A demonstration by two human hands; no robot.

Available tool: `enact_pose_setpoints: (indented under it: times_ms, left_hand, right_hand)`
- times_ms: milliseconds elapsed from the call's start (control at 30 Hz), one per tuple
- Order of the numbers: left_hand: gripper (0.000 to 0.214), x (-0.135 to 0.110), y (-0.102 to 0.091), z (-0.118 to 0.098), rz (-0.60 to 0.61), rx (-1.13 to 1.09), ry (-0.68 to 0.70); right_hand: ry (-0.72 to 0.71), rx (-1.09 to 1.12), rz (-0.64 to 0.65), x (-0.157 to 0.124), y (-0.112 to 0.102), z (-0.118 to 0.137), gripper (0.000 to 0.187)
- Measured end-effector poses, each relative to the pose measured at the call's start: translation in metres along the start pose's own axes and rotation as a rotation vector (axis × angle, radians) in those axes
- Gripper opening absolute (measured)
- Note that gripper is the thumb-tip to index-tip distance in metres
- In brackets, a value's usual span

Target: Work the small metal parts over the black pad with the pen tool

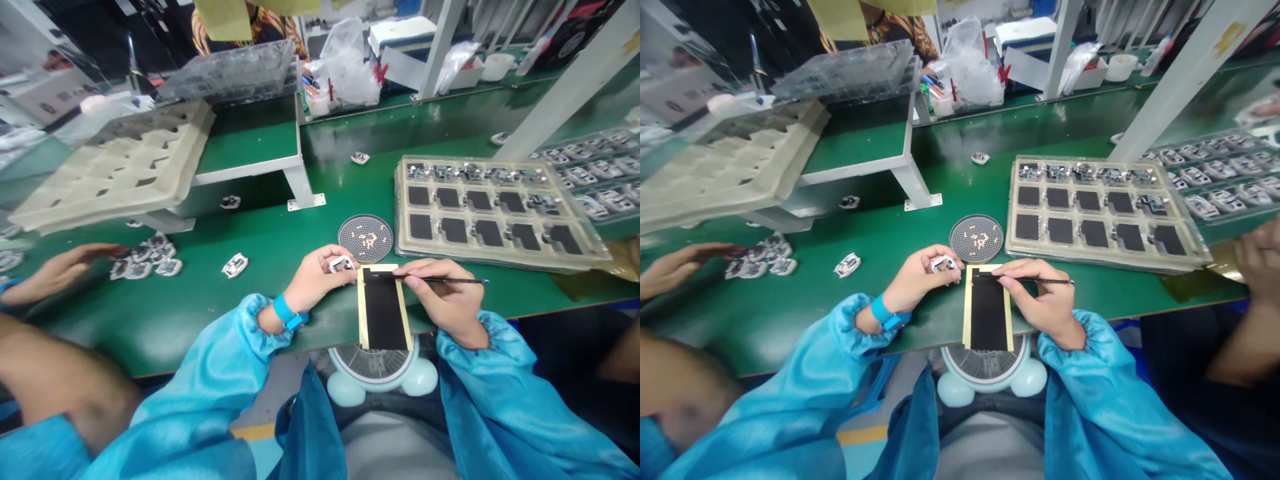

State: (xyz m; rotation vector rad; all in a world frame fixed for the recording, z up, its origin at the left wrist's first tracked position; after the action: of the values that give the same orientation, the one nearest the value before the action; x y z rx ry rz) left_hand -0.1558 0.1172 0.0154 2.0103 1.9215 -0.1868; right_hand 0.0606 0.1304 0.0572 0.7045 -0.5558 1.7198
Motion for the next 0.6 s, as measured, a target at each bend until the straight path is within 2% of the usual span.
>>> enact_pose_setpoints:
  times_ms: [300, 600]
  left_hand:
    - [0.042, 0.0058, -0.0038, 0.0058, -0.007, -0.006, -0.023]
    - [0.029, 0.0039, -0.006, 0.0061, -0.054, -0.043, -0.034]
  right_hand:
    - [0.019, -0.006, -0.038, -0.0046, -0.0044, -0.0052, 0.011]
    - [0.036, 0.005, -0.025, -0.0066, -0.004, -0.0069, 0.015]
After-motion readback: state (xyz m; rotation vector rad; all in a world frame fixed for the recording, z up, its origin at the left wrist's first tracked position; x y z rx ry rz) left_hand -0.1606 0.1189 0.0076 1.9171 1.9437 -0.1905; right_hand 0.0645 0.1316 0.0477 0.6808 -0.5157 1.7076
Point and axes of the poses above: each hand's wrist, its own x-axis towards the middle knuckle, its own y-axis out of the palm, z = x × y, the point moved 9 cm from there along x, towards the middle knuckle, and after that the axes turned 10 degrees about -y, right-handed, at the moved point
